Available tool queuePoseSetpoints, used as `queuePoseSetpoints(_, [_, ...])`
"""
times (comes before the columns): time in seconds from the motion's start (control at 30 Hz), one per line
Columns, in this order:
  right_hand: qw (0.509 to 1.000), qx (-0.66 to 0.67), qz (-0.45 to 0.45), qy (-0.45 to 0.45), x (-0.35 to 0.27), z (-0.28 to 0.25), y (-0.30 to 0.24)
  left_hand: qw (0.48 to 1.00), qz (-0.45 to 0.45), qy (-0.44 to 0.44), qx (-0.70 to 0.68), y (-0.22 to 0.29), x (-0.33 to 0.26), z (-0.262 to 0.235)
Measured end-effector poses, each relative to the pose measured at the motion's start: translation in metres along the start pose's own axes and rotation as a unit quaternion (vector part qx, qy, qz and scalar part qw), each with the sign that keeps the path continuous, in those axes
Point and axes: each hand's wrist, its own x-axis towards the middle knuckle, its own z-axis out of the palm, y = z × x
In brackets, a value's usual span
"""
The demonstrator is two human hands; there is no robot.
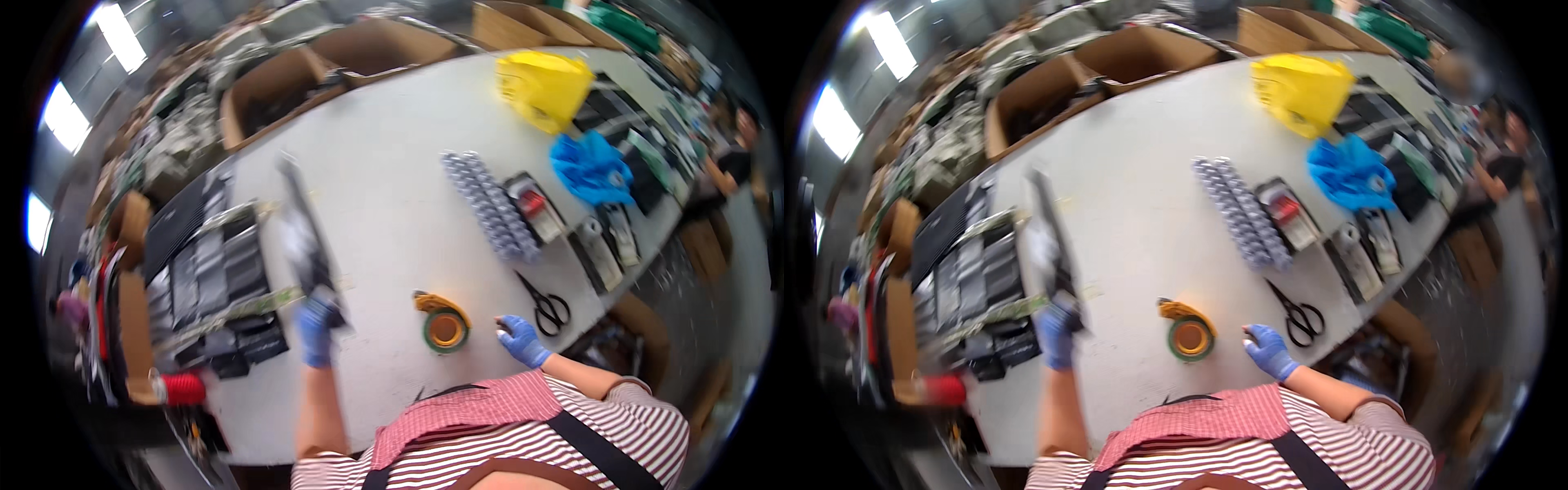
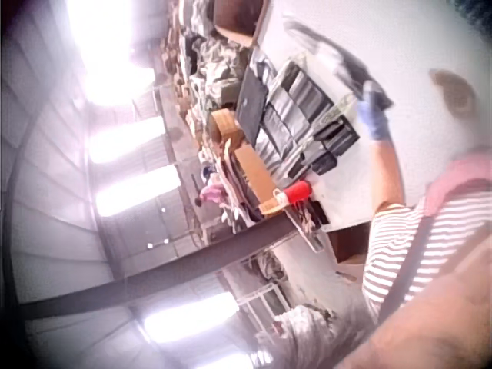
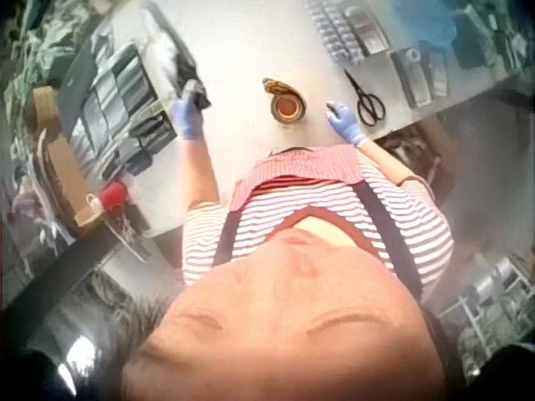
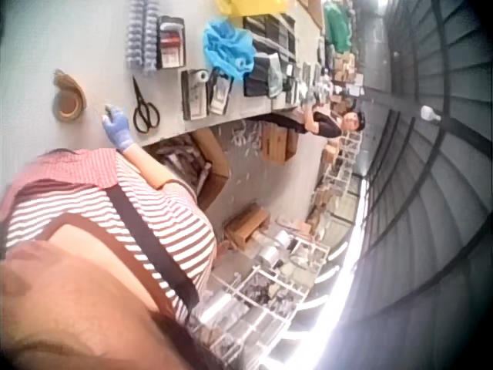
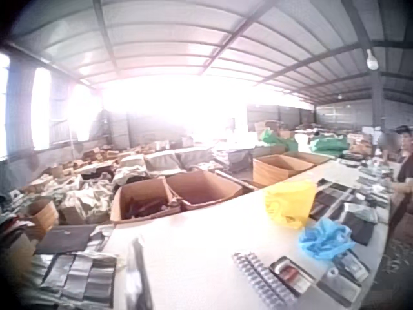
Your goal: The person takes foam products from a box, wraps them in black plastic sheeting, applies an adhesive label, and seals the package with a tape dispenser.
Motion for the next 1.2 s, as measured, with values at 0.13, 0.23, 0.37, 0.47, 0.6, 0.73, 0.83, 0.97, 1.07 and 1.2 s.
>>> queuePoseSetpoints(0.13, [0.992,-0.096,-0.073,-0.028,0.002,0.017,-0.044,0.975,0.174,0.067,-0.117,0.111,0.240,-0.169])
queuePoseSetpoints(0.23, [0.990,-0.101,-0.093,-0.037,0.015,0.010,-0.054,0.847,0.251,-0.424,-0.201,0.191,0.303,-0.211])
queuePoseSetpoints(0.37, [0.991,-0.108,-0.019,-0.072,0.026,0.013,-0.008,0.842,0.457,-0.131,0.254,0.084,0.219,-0.042])
queuePoseSetpoints(0.47, [0.993,-0.095,-0.071,0.007,0.042,0.011,-0.013,0.986,0.131,-0.091,0.050,0.019,0.071,0.045])
queuePoseSetpoints(0.6, [0.967,-0.167,-0.123,0.145,0.121,-0.001,-0.033,0.980,-0.141,-0.047,0.135,-0.127,-0.033,0.013])
queuePoseSetpoints(0.73, [0.952,-0.292,-0.024,0.092,0.179,0.005,-0.071,0.950,-0.263,-0.092,0.141,-0.193,-0.105,0.020])
queuePoseSetpoints(0.83, [0.923,-0.375,0.038,0.074,0.195,0.010,-0.080,0.951,-0.231,-0.132,0.159,-0.248,-0.105,0.016])
queuePoseSetpoints(0.97, [0.899,-0.425,0.084,0.068,0.202,0.005,-0.066,0.959,-0.245,-0.058,0.127,-0.193,-0.114,0.077])
queuePoseSetpoints(1.07, [0.927,-0.344,0.123,0.078,0.201,-0.008,-0.072,0.969,-0.243,-0.023,0.028,-0.218,-0.101,0.070])
queuePoseSetpoints(1.2, [0.990,-0.056,0.044,-0.125,0.176,-0.031,-0.056,0.968,-0.248,-0.039,-0.011,-0.242,-0.078,0.074])
